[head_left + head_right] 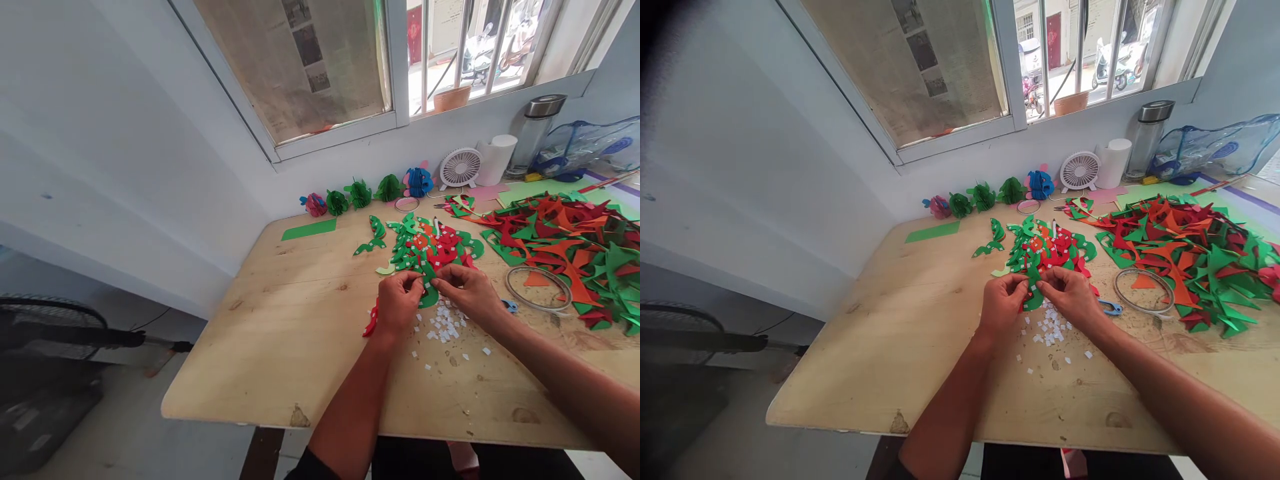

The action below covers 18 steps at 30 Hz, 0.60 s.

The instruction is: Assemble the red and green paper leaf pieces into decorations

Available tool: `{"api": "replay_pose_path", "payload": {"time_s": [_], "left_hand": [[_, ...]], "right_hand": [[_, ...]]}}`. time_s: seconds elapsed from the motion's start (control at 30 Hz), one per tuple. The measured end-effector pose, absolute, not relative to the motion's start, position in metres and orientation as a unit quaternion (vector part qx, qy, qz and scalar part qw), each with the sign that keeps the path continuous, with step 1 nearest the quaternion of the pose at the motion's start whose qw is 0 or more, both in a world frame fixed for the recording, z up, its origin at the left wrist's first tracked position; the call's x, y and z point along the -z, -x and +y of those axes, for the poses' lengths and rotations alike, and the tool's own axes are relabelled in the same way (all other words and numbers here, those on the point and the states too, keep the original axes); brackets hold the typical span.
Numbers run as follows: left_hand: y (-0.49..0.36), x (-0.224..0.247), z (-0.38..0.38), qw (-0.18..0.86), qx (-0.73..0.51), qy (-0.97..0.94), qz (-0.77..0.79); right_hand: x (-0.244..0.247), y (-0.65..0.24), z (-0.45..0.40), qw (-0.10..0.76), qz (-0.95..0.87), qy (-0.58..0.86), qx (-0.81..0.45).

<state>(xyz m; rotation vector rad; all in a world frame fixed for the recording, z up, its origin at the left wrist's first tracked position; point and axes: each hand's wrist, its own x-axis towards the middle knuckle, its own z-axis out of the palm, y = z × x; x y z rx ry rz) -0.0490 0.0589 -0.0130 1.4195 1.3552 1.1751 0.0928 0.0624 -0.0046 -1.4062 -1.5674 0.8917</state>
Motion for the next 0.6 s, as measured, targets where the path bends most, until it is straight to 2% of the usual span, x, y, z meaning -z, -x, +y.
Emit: {"api": "replay_pose_path", "payload": {"time_s": [0.3,0.6], "left_hand": [[0.0491,0.0177,0.0586,0.406,-0.455,-0.589,0.530],[0.0488,0.0216,0.0582,0.411,-0.438,-0.608,0.519]], "right_hand": [[0.0025,-0.0926,0.0622,0.457,-0.600,0.547,-0.362],[0.0032,-0.0944,0.0628,0.478,-0.525,0.508,-0.488]]}}
